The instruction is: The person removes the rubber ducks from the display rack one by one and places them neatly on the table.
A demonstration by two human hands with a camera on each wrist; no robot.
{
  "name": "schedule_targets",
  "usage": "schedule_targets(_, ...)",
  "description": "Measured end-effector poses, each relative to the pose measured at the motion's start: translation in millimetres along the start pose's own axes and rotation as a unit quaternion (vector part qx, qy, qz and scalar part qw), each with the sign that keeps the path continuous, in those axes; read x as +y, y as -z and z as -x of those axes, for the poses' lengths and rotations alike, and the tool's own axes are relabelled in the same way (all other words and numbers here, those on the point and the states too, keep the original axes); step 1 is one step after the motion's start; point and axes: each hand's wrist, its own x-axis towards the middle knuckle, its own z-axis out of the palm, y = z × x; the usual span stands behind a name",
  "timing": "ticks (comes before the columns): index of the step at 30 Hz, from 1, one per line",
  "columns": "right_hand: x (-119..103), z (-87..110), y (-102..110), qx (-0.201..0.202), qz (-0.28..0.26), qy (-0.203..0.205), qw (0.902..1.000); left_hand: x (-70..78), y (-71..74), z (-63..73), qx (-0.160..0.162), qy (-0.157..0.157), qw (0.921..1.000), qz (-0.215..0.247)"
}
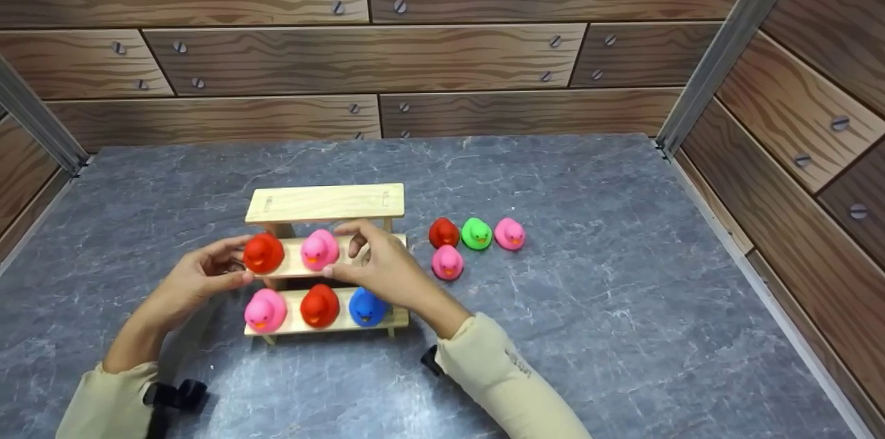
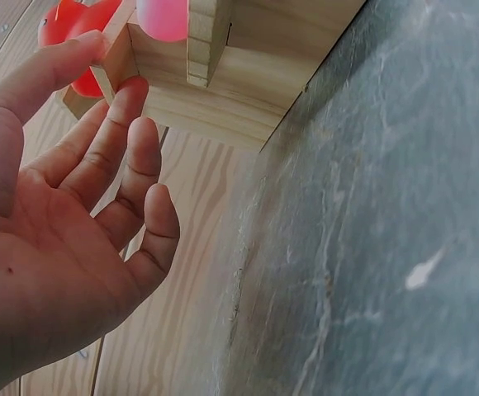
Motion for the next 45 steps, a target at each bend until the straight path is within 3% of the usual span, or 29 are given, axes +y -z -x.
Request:
schedule_targets(10,-3.6,-9.3,-13.5,0.004,0.022,-0.002,0.9998,-0.4,0.2,0.0,0.003,0.007,1.0,-0.001)
schedule_targets(16,-5.4,-8.7,-17.7,0.027,0.041,-0.016,0.9987,-0.8,-0.2,-0.2,0.0,0.008,1.0,0.002)
schedule_targets(34,-11.9,-17.0,-26.0,0.032,0.107,-0.052,0.9924,0.8,-0.5,0.6,0.002,0.007,1.0,-0.002)
schedule_targets(45,-12.0,-17.8,-27.6,0.045,0.128,-0.047,0.9897,-0.3,0.1,0.4,-0.006,-0.001,1.0,0.005)
